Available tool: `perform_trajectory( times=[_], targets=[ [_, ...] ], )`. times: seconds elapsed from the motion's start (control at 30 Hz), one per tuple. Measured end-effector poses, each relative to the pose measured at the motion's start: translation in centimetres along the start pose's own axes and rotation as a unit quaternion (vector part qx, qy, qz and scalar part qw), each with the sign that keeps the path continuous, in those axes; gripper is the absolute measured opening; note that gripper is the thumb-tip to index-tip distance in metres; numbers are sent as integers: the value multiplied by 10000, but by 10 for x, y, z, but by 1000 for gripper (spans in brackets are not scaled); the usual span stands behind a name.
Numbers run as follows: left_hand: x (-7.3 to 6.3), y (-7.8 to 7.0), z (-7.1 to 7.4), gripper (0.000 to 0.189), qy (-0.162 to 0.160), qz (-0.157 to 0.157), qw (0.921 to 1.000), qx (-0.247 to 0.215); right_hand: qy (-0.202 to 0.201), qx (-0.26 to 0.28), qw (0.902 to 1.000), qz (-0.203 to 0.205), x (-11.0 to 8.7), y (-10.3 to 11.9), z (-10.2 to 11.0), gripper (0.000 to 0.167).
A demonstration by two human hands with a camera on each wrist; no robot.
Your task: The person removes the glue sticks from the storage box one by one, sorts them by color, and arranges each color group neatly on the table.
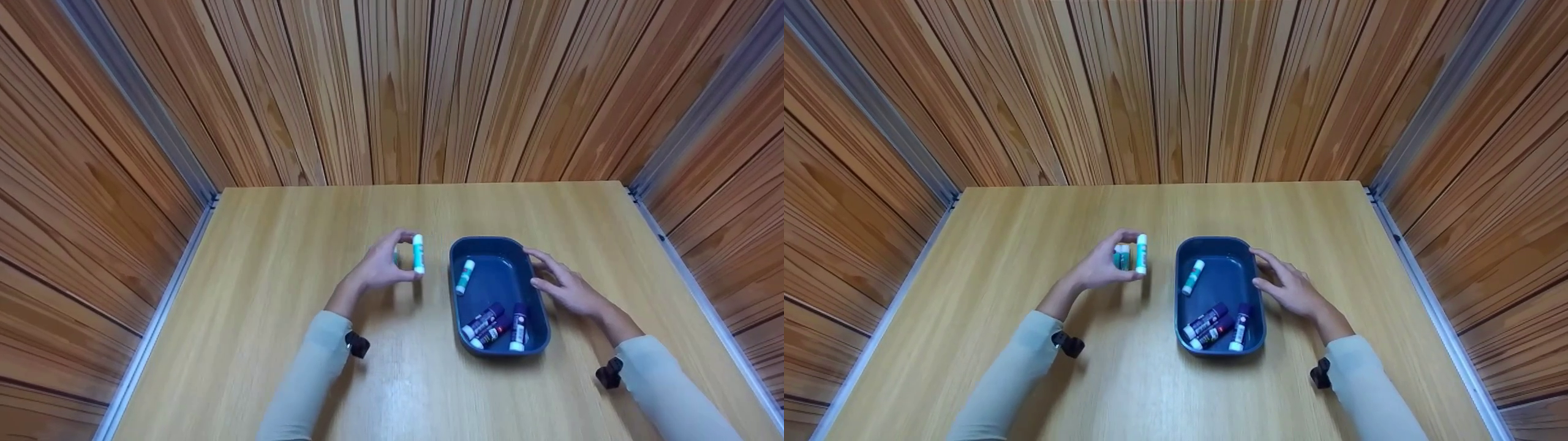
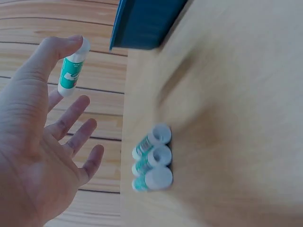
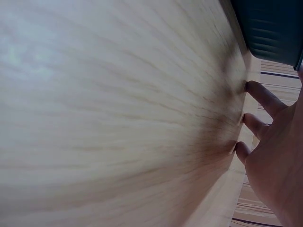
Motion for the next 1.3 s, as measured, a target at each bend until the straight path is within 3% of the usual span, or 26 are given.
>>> perform_trajectory(
  times=[0.33, 0.7, 1.1, 1.3],
  targets=[
    [-17, 23, 25, 84, -178, 167, 9996, -145, -11, 63, 10000, 20, 0, 1, -1, 68],
    [-33, 38, 46, 85, -373, 139, 9992, -84, 17, 52, 10000, 18, -1, 1, -2, 70],
    [-33, 45, 74, 82, -727, 348, 9967, 68, 46, 51, 10000, 24, 2, 1, -2, 68],
    [-30, 55, 79, 82, -728, 479, 9962, 22, 14, 12, 10000, -61, -1, 0, -1, 69]
  ],
)
Point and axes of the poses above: each hand's wrist, its own x-axis towards the middle knuckle, its own z-axis out of the back of the hand, y = z × x, the point moved 9 cm from there along x, towards the middle knuckle, and after that the axes turned 12 degrees about -x, right-handed, at the moved point
